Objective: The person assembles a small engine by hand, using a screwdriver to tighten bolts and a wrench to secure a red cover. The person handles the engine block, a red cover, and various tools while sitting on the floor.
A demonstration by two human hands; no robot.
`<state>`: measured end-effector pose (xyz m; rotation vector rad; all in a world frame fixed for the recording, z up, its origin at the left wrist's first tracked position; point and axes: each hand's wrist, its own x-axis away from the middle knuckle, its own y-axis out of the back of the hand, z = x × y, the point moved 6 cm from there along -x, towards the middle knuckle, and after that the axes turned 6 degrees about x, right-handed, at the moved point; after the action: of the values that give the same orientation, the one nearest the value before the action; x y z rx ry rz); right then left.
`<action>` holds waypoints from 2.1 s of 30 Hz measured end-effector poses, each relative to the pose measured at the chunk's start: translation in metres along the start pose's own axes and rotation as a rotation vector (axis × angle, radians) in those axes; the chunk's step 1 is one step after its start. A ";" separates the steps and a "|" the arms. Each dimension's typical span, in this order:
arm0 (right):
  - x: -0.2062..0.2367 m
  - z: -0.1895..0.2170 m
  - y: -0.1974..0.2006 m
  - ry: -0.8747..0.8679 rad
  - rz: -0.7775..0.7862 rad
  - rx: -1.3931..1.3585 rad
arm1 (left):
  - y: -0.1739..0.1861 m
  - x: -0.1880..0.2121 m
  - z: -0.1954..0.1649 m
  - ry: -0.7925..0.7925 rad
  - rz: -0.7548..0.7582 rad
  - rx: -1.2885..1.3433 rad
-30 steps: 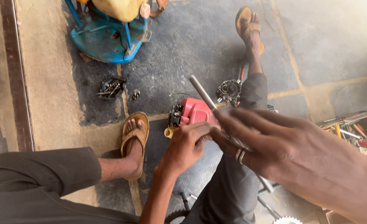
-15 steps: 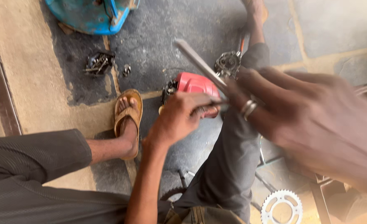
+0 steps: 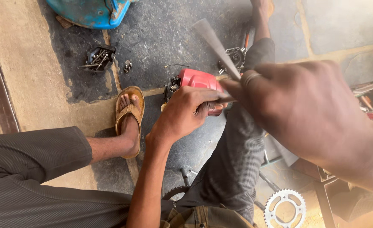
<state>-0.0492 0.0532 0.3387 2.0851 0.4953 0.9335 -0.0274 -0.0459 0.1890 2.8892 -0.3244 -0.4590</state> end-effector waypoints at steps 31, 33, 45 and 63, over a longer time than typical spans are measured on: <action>0.033 0.003 0.019 0.612 -0.620 0.450 | 0.003 0.009 0.026 -0.059 -0.128 -0.056; 0.027 0.004 0.023 0.633 -0.552 0.521 | 0.002 0.007 0.038 0.052 -0.123 -0.036; 0.009 0.006 0.009 0.711 -0.867 0.378 | -0.008 0.016 0.125 0.156 -0.043 -0.283; -0.010 0.002 -0.058 0.131 -0.727 0.147 | -0.056 0.026 0.191 0.125 -0.161 -0.939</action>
<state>-0.0557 0.0817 0.2878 1.7491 1.3124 0.6038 -0.0552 -0.0287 -0.0090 2.0095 0.1299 -0.3261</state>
